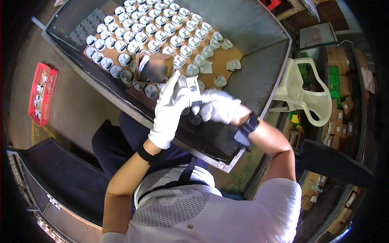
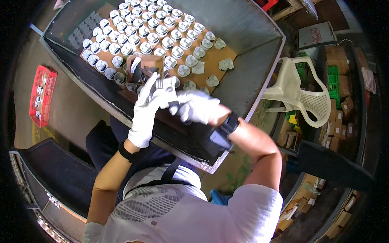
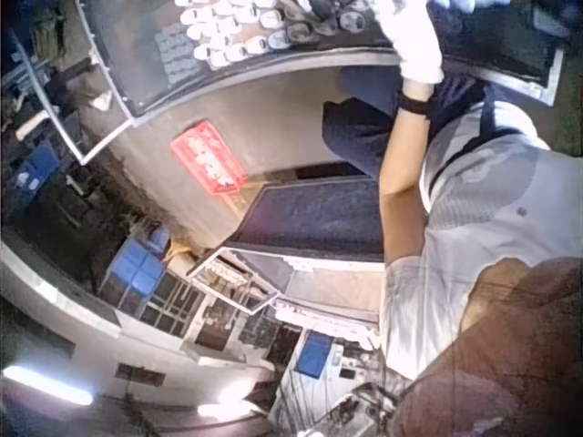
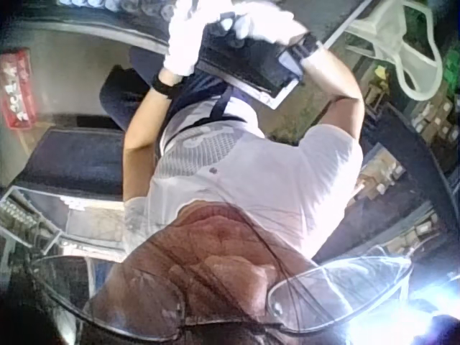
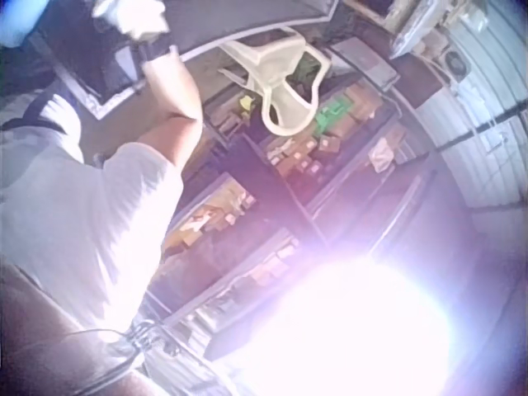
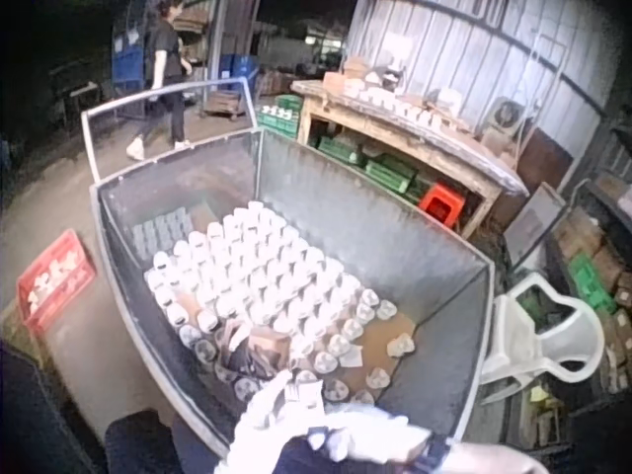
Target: The recorder is inspecting metal cylindrical components in a large bin and marking them with a marker.
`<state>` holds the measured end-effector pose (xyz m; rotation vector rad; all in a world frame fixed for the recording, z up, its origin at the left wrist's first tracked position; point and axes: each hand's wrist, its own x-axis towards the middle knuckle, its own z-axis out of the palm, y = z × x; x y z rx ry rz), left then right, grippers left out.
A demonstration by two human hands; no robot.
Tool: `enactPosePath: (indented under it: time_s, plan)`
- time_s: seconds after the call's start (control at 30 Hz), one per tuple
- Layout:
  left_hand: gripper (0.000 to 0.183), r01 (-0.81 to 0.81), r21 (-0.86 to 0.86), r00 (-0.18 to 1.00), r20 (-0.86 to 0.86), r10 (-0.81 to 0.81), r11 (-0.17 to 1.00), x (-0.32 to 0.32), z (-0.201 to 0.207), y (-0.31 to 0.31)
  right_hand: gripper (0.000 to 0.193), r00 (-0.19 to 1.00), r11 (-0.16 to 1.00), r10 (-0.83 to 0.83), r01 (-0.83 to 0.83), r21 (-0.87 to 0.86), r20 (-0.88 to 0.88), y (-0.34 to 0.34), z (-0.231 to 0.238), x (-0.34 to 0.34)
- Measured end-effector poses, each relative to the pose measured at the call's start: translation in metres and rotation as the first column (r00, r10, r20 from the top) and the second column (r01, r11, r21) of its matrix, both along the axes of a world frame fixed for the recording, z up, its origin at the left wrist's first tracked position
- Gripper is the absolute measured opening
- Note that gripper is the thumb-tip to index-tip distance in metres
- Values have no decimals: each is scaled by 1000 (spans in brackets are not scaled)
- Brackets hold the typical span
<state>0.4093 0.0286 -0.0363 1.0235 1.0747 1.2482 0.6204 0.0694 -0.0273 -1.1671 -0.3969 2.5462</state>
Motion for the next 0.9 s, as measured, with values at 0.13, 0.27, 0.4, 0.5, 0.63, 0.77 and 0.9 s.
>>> enactPosePath:
  time_s: [0.13,0.27,0.4,0.5,0.63,0.77,0.9]
  plan:
    - [53,72,171,966,-259,-25,983,-14,29,4,22,779,707,-131,-360,609,613,79,1,36]
    - [39,225,275,753,-658,12,935,-50,63,35,18,350,842,-78,-479,250,933,176,-42,108]
    - [33,302,378,404,-882,241,875,-80,36,51,26,-160,485,-144,-871,-71,977,226,-131,148]
    - [34,305,337,296,-922,248,891,-84,18,46,28,-250,540,-52,-821,-183,967,217,-174,130]
    - [32,286,327,393,-897,201,901,-77,25,49,31,-271,569,-27,-795,-208,962,186,-275,144]
    - [36,281,247,384,-915,127,927,-75,28,49,30,-251,641,9,-741,-198,968,171,-311,128]
    - [40,290,223,401,-911,94,931,-72,29,54,30,-250,660,37,-721,-211,968,165,-336,125]
